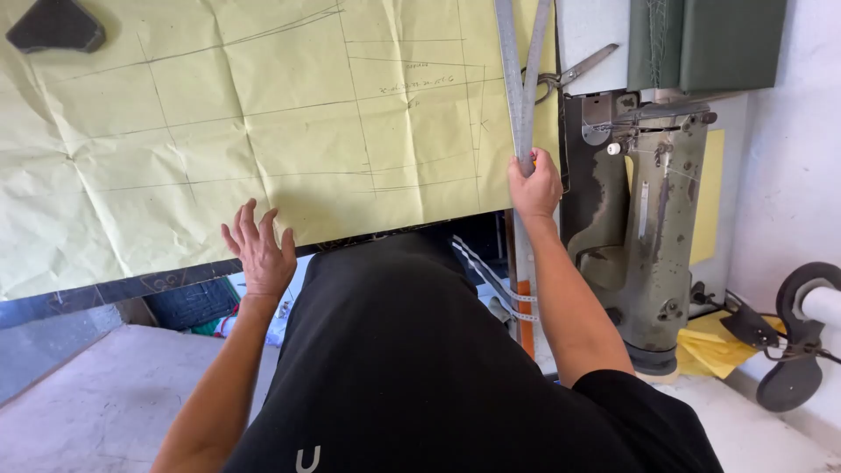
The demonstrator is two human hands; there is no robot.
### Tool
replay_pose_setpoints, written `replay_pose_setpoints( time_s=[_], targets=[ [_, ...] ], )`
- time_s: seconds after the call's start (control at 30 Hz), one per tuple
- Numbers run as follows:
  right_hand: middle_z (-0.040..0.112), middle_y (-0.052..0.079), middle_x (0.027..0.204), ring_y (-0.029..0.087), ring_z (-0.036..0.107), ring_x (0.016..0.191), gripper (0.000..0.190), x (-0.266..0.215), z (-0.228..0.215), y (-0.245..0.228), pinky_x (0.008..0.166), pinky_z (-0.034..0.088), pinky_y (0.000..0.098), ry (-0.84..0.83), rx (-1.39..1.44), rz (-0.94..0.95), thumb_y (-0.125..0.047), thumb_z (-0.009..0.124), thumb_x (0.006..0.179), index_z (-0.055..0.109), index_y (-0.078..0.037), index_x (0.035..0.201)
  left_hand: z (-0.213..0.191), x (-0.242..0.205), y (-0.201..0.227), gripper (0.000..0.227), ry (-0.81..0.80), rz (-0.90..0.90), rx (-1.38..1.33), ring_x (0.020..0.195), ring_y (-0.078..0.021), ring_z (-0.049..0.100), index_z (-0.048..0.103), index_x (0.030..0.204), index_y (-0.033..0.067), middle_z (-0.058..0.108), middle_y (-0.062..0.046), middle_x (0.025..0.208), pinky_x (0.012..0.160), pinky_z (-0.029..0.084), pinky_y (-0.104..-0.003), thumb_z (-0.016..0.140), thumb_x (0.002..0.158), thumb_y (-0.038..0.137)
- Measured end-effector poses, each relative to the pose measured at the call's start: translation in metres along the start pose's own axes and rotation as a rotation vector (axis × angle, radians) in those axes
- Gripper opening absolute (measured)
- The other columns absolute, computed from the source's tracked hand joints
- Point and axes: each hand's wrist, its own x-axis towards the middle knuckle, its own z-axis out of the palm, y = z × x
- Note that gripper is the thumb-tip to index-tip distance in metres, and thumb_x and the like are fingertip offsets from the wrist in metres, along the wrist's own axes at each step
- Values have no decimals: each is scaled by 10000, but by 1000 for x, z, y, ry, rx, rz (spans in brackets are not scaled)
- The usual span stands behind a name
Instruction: The person measures and marks lines on a large sheet of yellow paper using a ruler and pencil. They then use scissors to cut along the marked lines, separating a pattern piece from the larger sheet.
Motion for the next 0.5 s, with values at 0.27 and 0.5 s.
replay_pose_setpoints(
  time_s=[0.27,0.5],
  targets=[
    [702,48,957,252,734,854,397,24,-25,21,722,602,357,249,35,-160,-374,790,940,667,-120,1221,40,-23,49,452,5,-110,-14,1442,-381,367,564,1362,122,382,-153,1572,1160,172,-650,696,949,250],
    [739,153,960,387,731,865,458,36,23,78,733,599,459,314,219,27,-409,804,915,710,-64,1203,36,-16,83,428,32,-51,-55,1404,-411,408,592,1334,90,418,-184,1553,1145,200,-650,716,934,177]
  ],
)
